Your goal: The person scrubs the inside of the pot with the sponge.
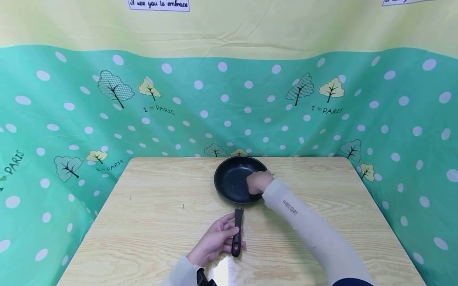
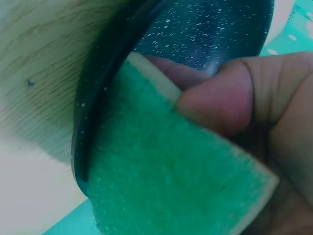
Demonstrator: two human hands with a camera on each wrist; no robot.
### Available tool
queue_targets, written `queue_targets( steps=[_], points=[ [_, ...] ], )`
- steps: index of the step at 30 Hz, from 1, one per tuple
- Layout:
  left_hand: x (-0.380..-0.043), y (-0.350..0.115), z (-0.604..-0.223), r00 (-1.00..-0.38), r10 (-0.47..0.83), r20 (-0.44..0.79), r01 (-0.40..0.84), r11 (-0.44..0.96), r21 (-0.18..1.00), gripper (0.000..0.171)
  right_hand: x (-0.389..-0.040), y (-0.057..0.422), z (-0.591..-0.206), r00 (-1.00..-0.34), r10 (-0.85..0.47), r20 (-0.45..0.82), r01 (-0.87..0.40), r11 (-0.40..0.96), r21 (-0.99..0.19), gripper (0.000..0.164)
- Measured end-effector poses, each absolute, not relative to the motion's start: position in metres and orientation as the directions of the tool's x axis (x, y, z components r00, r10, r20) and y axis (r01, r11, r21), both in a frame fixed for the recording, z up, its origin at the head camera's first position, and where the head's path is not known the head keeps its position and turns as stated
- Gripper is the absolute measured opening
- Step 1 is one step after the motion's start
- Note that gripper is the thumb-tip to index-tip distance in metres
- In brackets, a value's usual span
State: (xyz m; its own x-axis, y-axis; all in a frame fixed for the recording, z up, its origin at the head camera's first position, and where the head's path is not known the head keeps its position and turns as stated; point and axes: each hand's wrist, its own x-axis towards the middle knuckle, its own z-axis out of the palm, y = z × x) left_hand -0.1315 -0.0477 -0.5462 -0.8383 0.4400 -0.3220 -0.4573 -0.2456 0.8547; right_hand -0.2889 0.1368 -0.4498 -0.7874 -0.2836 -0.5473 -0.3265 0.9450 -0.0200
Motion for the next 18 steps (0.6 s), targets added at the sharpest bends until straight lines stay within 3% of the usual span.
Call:
queue_targets(
  steps=[10,18],
  points=[
    [-0.1318,-0.0462,-0.5464,-0.842,0.439,-0.315,-0.453,-0.255,0.854,0.068,-0.2837,0.1357,-0.4445,-0.695,-0.396,-0.6,-0.371,0.912,-0.172,0.02],
    [-0.132,-0.0459,-0.5472,-0.841,0.442,-0.312,-0.45,-0.251,0.857,0.067,-0.2838,0.1336,-0.4421,-0.62,-0.506,-0.599,-0.382,0.862,-0.332,0.035]
  ],
)
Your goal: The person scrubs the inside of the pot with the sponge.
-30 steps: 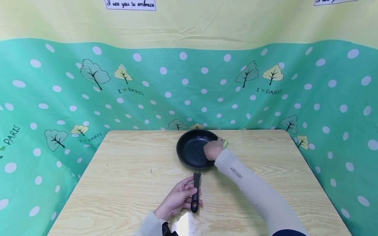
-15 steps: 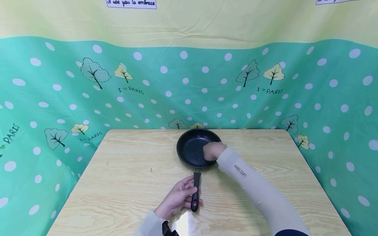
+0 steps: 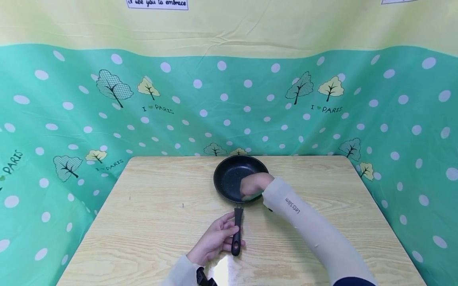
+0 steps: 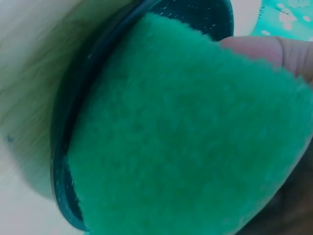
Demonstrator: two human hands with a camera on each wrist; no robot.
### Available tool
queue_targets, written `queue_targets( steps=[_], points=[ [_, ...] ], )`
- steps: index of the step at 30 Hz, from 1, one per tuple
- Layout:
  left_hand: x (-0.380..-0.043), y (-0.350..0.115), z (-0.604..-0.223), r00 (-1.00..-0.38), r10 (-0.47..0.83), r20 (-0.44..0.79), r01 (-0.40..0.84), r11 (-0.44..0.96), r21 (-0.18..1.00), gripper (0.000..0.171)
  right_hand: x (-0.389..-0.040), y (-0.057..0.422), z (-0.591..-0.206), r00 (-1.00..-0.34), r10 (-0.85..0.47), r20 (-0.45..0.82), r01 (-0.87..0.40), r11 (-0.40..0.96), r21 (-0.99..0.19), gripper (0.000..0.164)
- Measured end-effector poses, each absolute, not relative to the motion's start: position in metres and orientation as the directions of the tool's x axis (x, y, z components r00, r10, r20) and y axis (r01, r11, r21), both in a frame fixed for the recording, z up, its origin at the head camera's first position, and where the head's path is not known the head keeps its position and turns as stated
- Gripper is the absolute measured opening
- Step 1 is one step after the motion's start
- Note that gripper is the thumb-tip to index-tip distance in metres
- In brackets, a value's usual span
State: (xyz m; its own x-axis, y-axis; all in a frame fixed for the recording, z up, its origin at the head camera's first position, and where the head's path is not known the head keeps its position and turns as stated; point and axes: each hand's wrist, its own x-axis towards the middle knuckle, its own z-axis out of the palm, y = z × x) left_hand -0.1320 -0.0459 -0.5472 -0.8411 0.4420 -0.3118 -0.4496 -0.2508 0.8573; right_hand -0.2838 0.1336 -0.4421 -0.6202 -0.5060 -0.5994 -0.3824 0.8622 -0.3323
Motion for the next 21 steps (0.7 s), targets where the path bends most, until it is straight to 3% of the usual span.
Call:
queue_targets(
  steps=[8,21],
  points=[
    [-0.131,-0.048,-0.546,-0.833,0.456,-0.313,-0.454,-0.24,0.858,0.068,-0.286,0.131,-0.449,-0.573,-0.599,-0.559,-0.3,0.788,-0.537,0.066],
    [-0.134,-0.051,-0.545,-0.813,0.485,-0.322,-0.47,-0.219,0.855,0.065,-0.297,0.117,-0.47,-0.589,-0.695,-0.412,-0.255,0.644,-0.721,0.065]
  ],
)
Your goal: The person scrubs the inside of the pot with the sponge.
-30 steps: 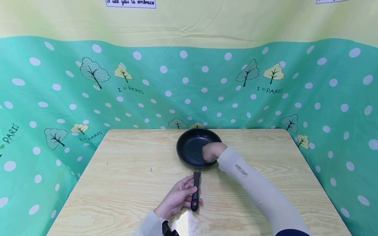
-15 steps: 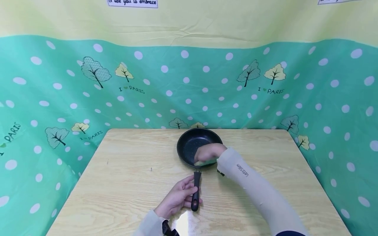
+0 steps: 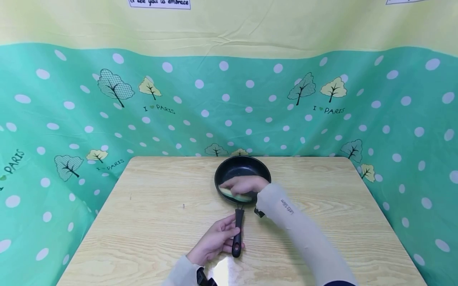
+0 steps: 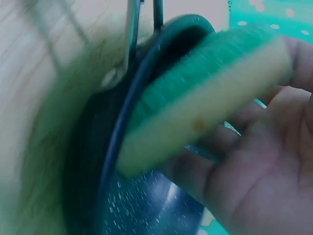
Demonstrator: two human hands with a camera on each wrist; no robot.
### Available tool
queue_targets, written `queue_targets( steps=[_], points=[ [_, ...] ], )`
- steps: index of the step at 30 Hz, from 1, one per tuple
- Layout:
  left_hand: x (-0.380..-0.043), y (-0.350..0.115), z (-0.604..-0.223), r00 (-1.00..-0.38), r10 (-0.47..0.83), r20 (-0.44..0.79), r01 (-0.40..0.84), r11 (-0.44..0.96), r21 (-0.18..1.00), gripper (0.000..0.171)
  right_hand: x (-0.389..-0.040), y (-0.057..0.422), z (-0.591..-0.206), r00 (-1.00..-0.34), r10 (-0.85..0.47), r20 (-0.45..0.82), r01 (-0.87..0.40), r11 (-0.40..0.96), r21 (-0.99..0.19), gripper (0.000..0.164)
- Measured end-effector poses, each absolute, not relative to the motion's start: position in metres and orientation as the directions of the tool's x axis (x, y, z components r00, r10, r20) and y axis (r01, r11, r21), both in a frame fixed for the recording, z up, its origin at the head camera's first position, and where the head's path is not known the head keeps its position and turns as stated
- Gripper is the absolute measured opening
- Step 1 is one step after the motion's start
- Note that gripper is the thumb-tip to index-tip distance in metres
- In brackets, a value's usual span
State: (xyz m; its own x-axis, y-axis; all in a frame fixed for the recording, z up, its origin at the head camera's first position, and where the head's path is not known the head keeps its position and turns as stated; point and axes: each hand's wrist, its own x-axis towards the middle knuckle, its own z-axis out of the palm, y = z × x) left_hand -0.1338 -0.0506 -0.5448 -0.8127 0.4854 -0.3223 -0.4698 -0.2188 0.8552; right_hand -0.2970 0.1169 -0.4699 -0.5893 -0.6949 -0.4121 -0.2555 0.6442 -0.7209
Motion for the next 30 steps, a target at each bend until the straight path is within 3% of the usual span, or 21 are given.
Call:
queue_targets(
  steps=[12,30],
  points=[
    [-0.133,-0.047,-0.545,-0.824,0.477,-0.306,-0.449,-0.221,0.866,0.065,-0.298,0.092,-0.482,-0.733,-0.587,-0.344,-0.148,0.632,-0.761,0.075],
    [-0.134,-0.047,-0.548,-0.83,0.465,-0.309,-0.442,-0.209,0.872,0.065,-0.315,0.079,-0.501,-0.891,-0.386,-0.238,-0.058,0.618,-0.784,0.086]
  ],
)
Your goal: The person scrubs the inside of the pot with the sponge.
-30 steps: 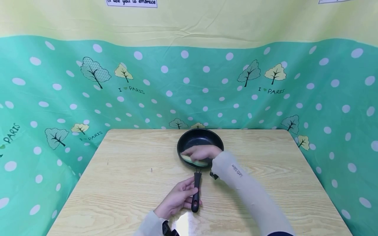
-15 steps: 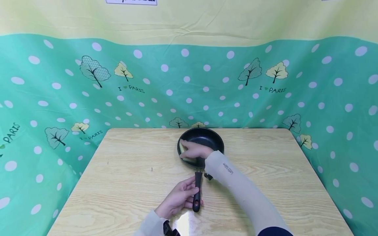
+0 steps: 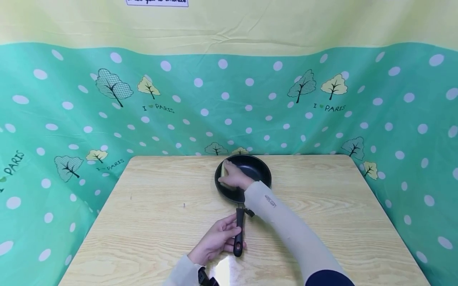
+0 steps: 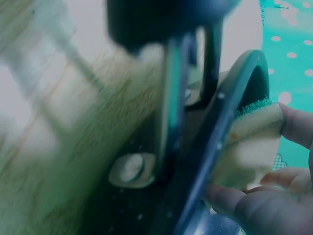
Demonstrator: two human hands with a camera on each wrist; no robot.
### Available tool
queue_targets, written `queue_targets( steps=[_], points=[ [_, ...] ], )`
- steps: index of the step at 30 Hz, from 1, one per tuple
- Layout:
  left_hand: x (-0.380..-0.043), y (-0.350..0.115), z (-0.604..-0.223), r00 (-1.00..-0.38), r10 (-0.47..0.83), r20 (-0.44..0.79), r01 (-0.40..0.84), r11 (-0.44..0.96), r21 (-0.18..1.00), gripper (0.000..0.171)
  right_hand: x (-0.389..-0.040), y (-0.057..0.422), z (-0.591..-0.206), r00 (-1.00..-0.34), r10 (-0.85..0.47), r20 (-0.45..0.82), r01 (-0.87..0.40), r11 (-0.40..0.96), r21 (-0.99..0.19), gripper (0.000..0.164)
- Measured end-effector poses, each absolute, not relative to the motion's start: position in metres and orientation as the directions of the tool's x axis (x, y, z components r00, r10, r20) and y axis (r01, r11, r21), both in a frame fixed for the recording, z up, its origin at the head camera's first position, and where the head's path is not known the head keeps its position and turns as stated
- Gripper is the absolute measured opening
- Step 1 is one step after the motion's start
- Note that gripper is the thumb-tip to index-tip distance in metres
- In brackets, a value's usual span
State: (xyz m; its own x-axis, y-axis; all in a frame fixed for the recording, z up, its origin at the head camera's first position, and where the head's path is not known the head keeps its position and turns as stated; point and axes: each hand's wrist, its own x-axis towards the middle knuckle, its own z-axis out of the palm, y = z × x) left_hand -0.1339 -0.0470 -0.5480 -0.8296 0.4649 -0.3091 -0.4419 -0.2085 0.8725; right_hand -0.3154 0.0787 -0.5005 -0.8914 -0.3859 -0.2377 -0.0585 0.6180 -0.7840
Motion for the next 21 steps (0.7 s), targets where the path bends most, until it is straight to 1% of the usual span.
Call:
queue_targets(
  steps=[6,10,12,17,21],
  points=[
    [-0.134,-0.049,-0.547,-0.827,0.467,-0.312,-0.444,-0.206,0.872,0.065,-0.321,0.082,-0.503,-0.91,-0.357,-0.212,-0.086,0.661,-0.745,0.084],
    [-0.134,-0.049,-0.547,-0.825,0.47,-0.314,-0.448,-0.203,0.871,0.066,-0.32,0.085,-0.503,-0.921,-0.343,-0.184,-0.132,0.719,-0.682,0.082],
    [-0.134,-0.049,-0.547,-0.825,0.471,-0.312,-0.446,-0.204,0.872,0.066,-0.319,0.086,-0.505,-0.926,-0.34,-0.161,-0.175,0.769,-0.615,0.081],
    [-0.134,-0.049,-0.546,-0.821,0.478,-0.312,-0.45,-0.205,0.869,0.066,-0.315,0.09,-0.511,-0.931,-0.341,-0.128,-0.271,0.883,-0.383,0.079],
    [-0.135,-0.049,-0.546,-0.819,0.479,-0.316,-0.454,-0.205,0.867,0.066,-0.313,0.093,-0.512,-0.933,-0.34,-0.118,-0.308,0.924,-0.227,0.069]
  ],
)
